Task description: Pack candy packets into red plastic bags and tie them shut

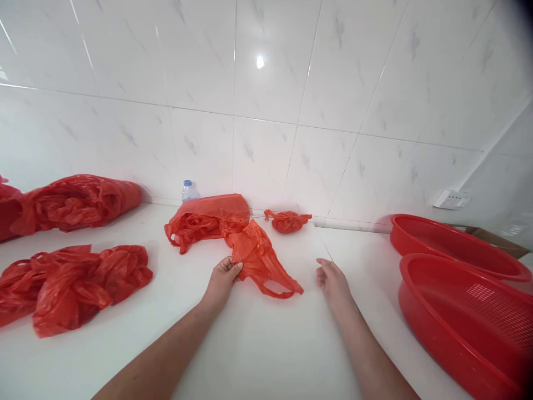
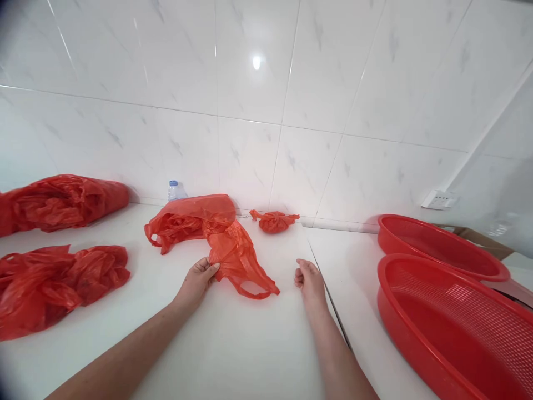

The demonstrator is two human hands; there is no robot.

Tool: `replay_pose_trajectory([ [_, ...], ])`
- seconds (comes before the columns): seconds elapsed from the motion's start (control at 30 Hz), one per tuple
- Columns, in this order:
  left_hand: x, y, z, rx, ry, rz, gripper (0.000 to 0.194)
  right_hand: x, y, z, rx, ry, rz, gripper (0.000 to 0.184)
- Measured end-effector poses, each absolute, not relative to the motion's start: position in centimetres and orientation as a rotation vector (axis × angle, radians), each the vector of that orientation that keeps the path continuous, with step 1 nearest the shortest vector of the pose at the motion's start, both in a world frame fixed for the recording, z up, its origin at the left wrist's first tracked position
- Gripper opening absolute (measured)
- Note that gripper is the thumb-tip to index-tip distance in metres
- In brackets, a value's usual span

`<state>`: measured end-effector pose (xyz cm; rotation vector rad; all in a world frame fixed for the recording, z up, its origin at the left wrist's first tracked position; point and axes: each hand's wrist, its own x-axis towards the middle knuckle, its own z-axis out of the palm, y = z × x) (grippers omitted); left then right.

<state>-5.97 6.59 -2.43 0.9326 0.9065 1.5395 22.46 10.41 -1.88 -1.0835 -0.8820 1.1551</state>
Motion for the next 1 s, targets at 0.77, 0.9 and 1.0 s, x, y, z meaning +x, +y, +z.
replay_pose_trajectory([
  [0.77, -6.0, 5.0, -0.8, 1.446, 1.2, 1.29, 0.031, 18.5, 7.8, -0.8, -1.338, -1.409, 1.076, 0.037],
  [0.9, -6.2, 4.7, -1.1, 1.852, 1.601, 1.101, 0.04, 18.8, 7.7, -0.2, -1.155, -1.256, 1.27, 0.034],
  [1.0, -6.6, 5.1, -1.5, 1.805, 1.689, 1.175, 0.032, 19.6, 7.9, 0.4, -0.998, -1.103, 1.444, 0.037],
])
